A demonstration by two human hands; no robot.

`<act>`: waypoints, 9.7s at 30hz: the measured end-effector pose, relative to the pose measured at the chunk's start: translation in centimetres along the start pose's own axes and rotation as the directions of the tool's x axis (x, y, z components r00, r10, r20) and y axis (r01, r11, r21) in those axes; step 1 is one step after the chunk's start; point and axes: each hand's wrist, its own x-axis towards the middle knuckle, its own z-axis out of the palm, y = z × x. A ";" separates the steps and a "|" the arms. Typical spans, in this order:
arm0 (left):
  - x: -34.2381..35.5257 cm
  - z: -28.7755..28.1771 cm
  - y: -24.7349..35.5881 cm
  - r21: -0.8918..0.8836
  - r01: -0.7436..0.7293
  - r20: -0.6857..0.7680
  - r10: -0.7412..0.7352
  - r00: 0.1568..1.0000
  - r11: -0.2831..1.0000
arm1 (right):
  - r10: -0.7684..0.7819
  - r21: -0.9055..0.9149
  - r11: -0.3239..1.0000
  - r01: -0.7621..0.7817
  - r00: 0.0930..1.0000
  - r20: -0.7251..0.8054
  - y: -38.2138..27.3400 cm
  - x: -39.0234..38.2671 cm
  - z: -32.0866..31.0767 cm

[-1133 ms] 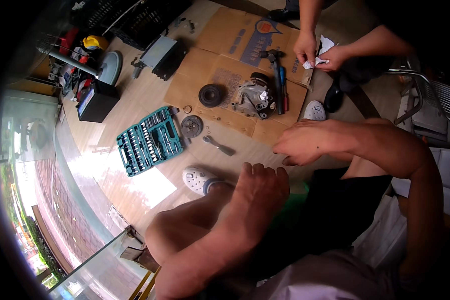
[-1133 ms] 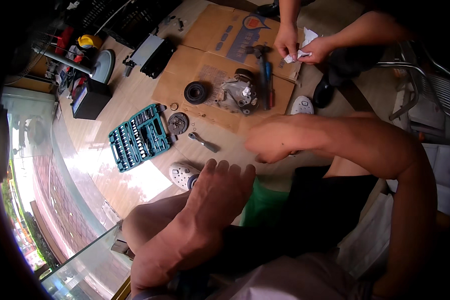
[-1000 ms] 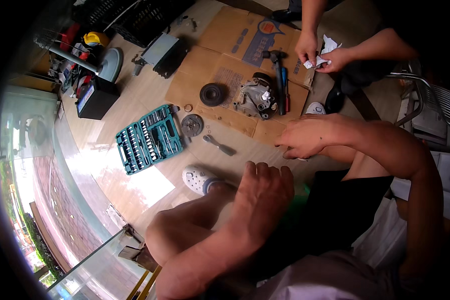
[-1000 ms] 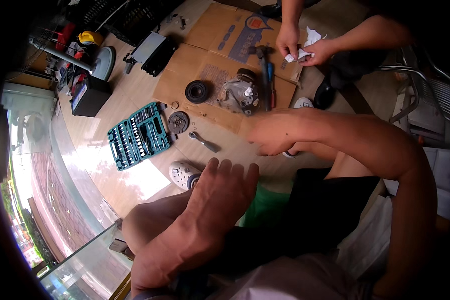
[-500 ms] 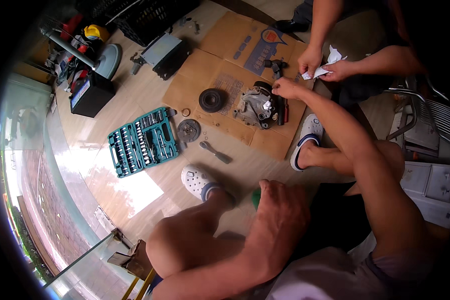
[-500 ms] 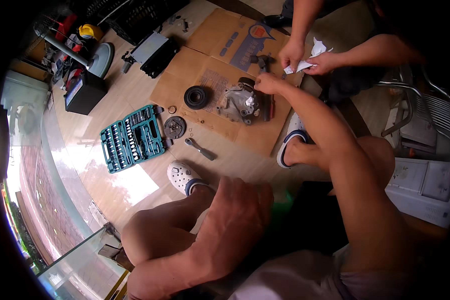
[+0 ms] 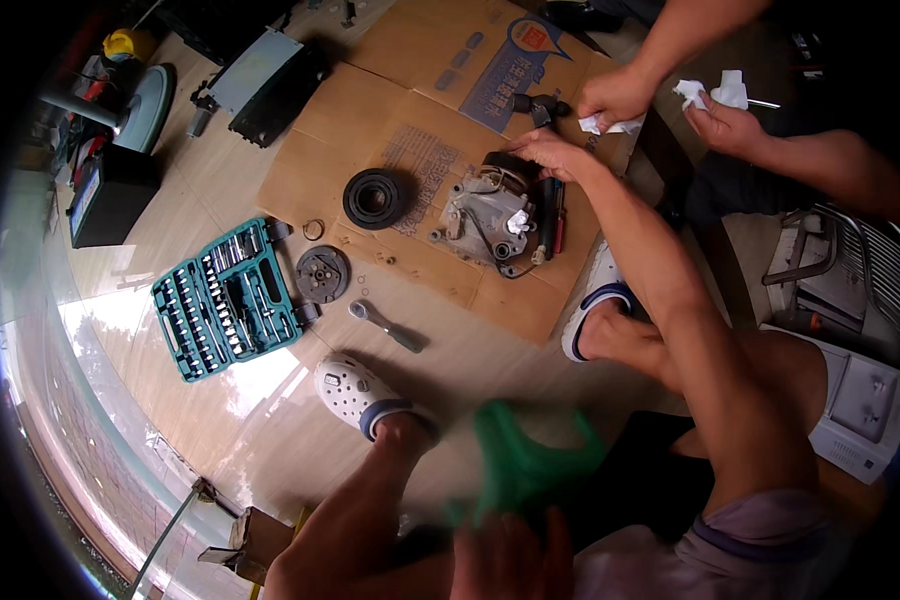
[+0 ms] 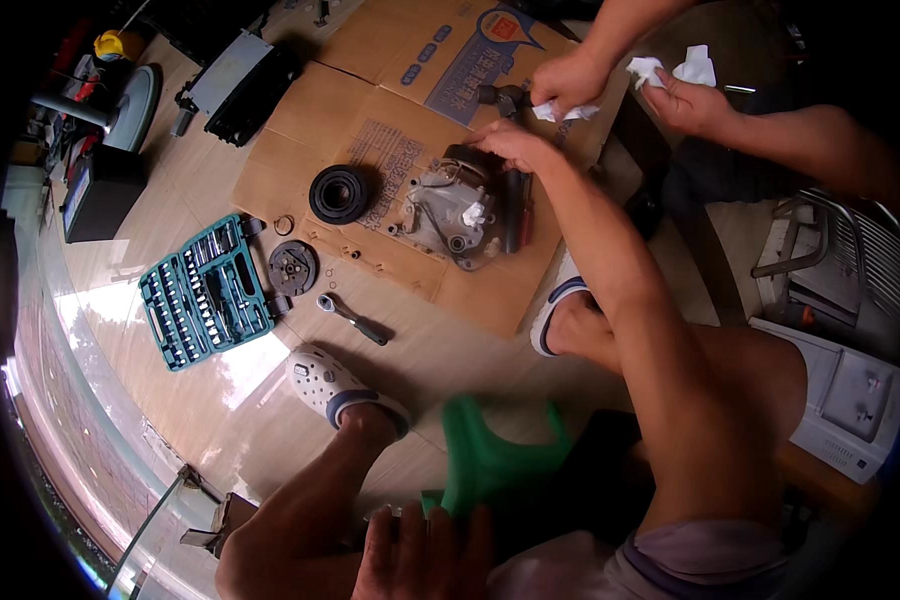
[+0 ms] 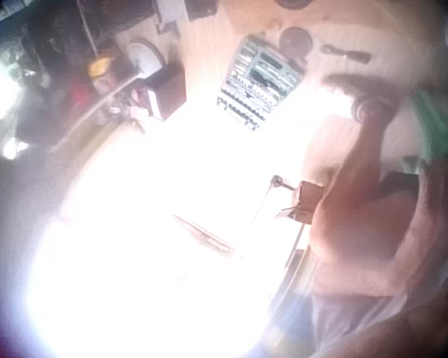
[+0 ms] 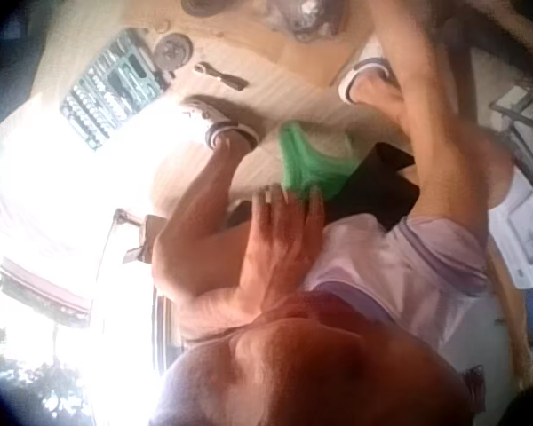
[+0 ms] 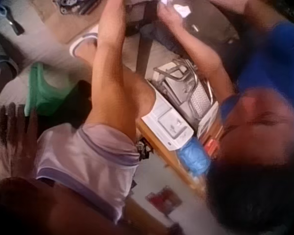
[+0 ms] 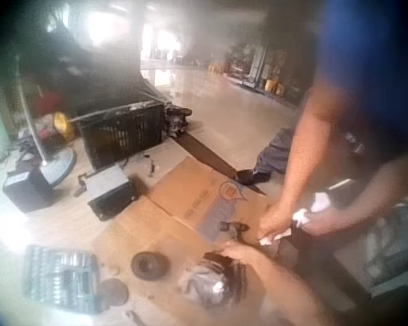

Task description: The person repairs an A/C compressor by removing internal components with a screwdriver, cleaning the surfaces with a cloth, and reassembling the parts by hand.

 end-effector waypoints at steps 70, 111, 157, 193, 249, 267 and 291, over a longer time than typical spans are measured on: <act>1.2 8.2 7.0 0.081 -0.086 -0.148 0.098 0.984 0.993 | 0.118 -0.936 0.034 0.349 0.929 0.351 -6.4 -38.7 6.2; 4.4 8.1 5.7 0.158 -0.068 -0.150 0.091 0.985 0.985 | 0.116 -0.815 0.163 0.557 0.809 0.576 -3.0 -39.0 11.0; 9.6 7.5 8.1 0.159 -0.212 0.043 0.207 0.977 0.964 | -0.587 -0.523 0.738 0.427 0.788 -0.186 -29.9 -36.5 15.0; 8.4 10.4 10.4 0.258 -0.210 -0.158 0.255 0.954 0.943 | -0.215 -0.936 0.088 0.340 0.924 0.315 -12.0 -39.7 12.3; 4.1 16.4 8.0 0.156 -0.261 0.099 0.248 0.964 0.952 | -0.155 -0.825 0.066 0.561 0.823 0.547 -3.5 -42.6 10.1; 4.4 12.7 7.1 0.207 -0.129 -0.005 0.132 0.991 0.970 | -0.066 -0.875 0.095 0.475 0.880 0.471 -5.6 -44.0 9.5; 4.0 12.3 8.6 0.296 -0.230 0.015 0.236 0.972 0.927 | -0.351 -0.857 0.125 0.499 0.831 0.433 -7.6 -46.2 8.6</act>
